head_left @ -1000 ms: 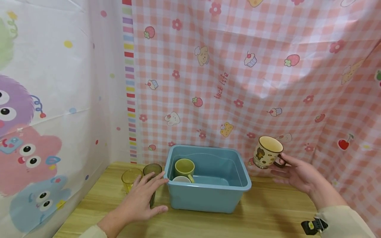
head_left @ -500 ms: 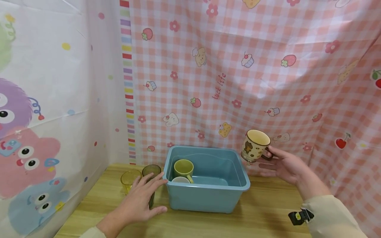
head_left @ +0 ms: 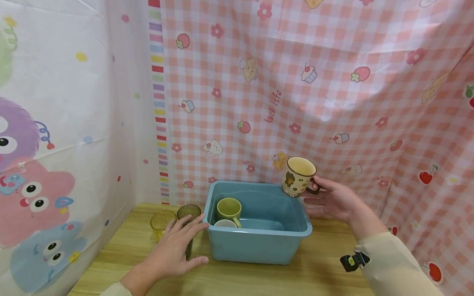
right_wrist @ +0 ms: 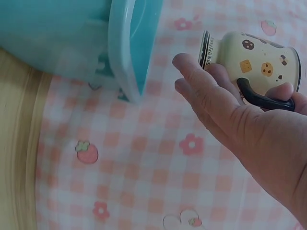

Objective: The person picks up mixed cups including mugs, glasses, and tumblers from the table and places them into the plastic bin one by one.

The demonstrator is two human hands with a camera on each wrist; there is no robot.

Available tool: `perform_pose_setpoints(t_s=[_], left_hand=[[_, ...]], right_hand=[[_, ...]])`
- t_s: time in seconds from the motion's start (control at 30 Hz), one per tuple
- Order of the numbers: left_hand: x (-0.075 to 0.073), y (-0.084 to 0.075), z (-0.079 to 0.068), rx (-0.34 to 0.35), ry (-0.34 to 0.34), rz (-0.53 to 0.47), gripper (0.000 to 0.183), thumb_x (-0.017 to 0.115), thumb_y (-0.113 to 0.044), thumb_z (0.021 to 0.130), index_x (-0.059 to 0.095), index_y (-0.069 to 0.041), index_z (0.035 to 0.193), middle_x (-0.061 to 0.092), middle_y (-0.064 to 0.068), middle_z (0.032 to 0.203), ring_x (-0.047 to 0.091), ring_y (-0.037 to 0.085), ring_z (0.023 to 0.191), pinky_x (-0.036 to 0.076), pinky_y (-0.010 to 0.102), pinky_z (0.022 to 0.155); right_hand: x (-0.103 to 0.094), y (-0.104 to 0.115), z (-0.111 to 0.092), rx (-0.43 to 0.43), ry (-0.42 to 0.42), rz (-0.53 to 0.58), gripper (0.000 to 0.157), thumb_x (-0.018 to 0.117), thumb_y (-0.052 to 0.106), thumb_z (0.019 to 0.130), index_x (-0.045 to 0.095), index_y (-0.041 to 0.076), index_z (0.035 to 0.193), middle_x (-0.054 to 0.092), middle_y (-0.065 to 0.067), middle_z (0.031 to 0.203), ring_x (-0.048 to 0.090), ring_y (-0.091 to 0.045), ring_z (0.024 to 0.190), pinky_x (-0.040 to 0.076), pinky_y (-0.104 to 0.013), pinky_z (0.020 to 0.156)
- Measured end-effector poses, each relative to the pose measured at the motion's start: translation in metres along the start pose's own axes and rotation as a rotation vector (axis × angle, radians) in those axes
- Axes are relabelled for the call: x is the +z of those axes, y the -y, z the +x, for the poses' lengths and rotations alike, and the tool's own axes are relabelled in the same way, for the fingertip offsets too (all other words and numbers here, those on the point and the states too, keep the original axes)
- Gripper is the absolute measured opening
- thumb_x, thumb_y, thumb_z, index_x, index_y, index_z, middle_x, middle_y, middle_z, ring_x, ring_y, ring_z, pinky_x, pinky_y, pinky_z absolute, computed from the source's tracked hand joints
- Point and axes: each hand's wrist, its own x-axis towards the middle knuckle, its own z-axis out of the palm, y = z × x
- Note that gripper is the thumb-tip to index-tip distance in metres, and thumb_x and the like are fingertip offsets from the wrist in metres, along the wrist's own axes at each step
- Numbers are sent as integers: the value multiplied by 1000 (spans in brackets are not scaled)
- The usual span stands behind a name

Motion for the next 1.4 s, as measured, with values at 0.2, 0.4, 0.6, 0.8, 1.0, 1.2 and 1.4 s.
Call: perform_pose_setpoints(t_s=[0.2, 0.4, 0.6, 0.8, 1.0, 1.2, 1.4], left_hand=[[0, 0, 0, 1, 3, 8, 81, 67, -77, 90, 54, -29, 155, 44, 1, 171, 49, 46, 148, 35, 87, 109], [1, 0, 0, 9, -3, 7, 81, 67, -77, 90, 54, -29, 154, 45, 2, 171, 49, 47, 148, 35, 87, 108], [1, 1, 0, 12, -4, -1, 82, 66, -78, 91, 54, -28, 154, 45, 2, 171, 50, 48, 147, 35, 88, 107], [0, 1, -1, 9, -2, -5, 82, 66, -78, 91, 55, -27, 154, 45, 2, 171, 49, 48, 147, 35, 88, 108], [0, 1, 0, 12, -8, -4, 82, 67, -77, 91, 55, -26, 154, 45, 3, 171, 49, 47, 147, 34, 88, 108], [0, 2, -1, 10, -6, -1, 82, 66, -78, 91, 53, -29, 155, 44, 2, 171, 49, 47, 148, 34, 88, 108], [0, 1, -1, 15, -10, 4, 81, 65, -78, 91, 52, -31, 156, 44, 2, 171, 49, 46, 148, 35, 88, 108]], right_hand=[[17, 0, 10, 10, 20, 30, 67, 40, 48, 115, 17, 11, 167, 16, -36, 174, 12, -54, 164, 31, -69, 127], [30, -4, 19, 23, 22, 76, 71, 42, 45, 115, 13, 8, 167, 11, -36, 174, 8, -54, 164, 25, -72, 128], [39, -9, 29, 21, 5, 76, 28, 44, 41, 115, 55, 17, 110, 18, -36, 173, 14, -56, 163, 31, -74, 124], [46, -14, 37, 20, 3, 23, 38, 44, 42, 115, 51, 18, 86, 27, -39, 169, 22, -59, 159, 39, -73, 119], [53, -17, 44, 32, -13, -4, 37, 45, 42, 115, 49, 15, 89, 32, -39, 167, 26, -59, 158, 42, -73, 118], [60, -24, 50, 41, -32, -18, 34, 46, 41, 115, 52, 15, 94, 38, -40, 164, 31, -57, 157, 41, -73, 118], [64, -29, 56, 63, -47, -30, 34, 47, 41, 114, 51, 15, 93, 39, -39, 163, 32, -57, 157, 40, -74, 117]])
